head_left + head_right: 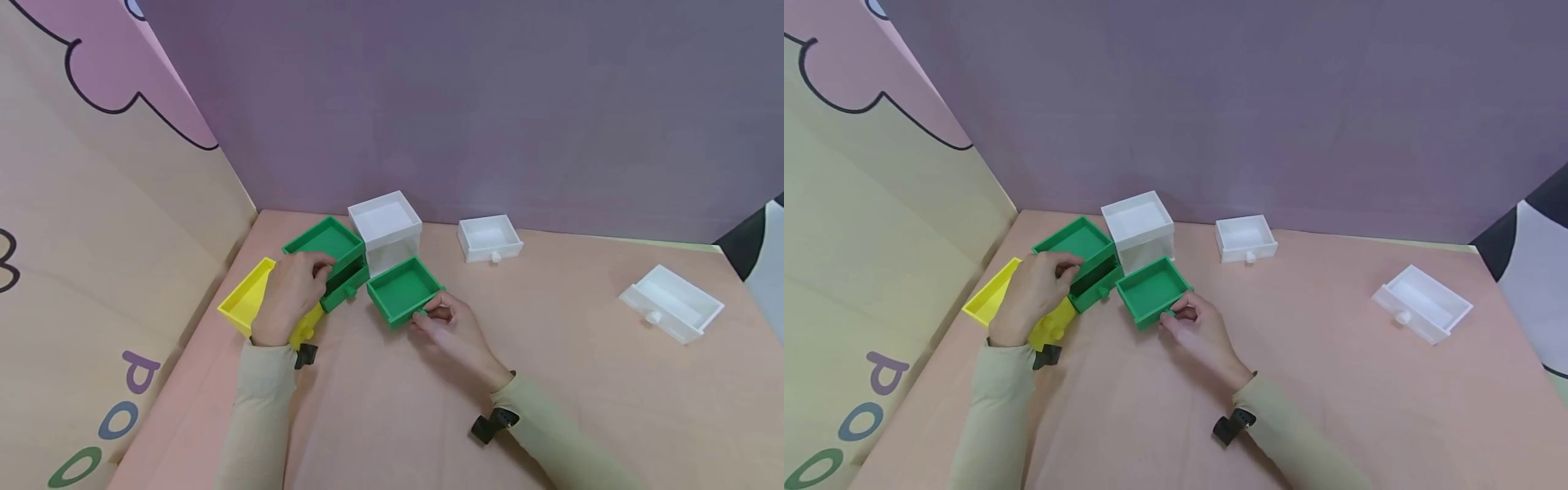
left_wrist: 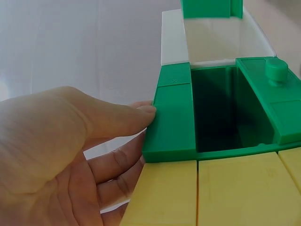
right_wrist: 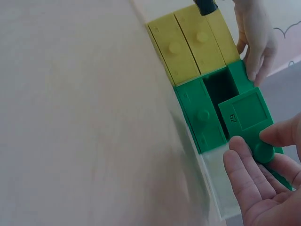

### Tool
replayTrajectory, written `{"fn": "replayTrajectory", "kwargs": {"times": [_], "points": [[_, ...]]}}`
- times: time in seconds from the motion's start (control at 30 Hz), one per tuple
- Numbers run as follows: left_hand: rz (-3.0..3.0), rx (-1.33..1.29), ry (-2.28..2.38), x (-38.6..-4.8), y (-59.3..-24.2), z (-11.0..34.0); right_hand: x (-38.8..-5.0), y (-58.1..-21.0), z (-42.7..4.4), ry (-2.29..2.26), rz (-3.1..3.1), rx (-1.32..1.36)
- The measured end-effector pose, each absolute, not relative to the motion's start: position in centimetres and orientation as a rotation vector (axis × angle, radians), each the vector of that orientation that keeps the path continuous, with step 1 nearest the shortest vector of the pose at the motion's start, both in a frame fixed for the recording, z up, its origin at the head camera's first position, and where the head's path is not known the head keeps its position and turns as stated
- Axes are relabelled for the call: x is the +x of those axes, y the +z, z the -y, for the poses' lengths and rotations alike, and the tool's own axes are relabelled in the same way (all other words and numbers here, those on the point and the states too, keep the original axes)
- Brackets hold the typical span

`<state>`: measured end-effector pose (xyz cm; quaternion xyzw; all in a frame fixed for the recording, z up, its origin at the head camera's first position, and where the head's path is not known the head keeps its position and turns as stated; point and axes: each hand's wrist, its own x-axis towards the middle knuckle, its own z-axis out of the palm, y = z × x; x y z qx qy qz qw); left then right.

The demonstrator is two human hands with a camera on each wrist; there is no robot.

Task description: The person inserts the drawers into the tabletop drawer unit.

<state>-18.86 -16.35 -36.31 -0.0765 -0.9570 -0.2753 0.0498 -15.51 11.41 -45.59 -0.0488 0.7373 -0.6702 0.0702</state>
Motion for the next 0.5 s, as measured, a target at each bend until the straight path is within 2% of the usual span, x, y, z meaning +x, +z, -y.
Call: {"fn": "replayTrajectory", "kwargs": {"times": [0.5], "points": [[2.908,-0.247,-0.83,-18.9,-36.4,16.5,-16.6,-44.8,-7.2,-1.953,-2.205,-0.266]]}}
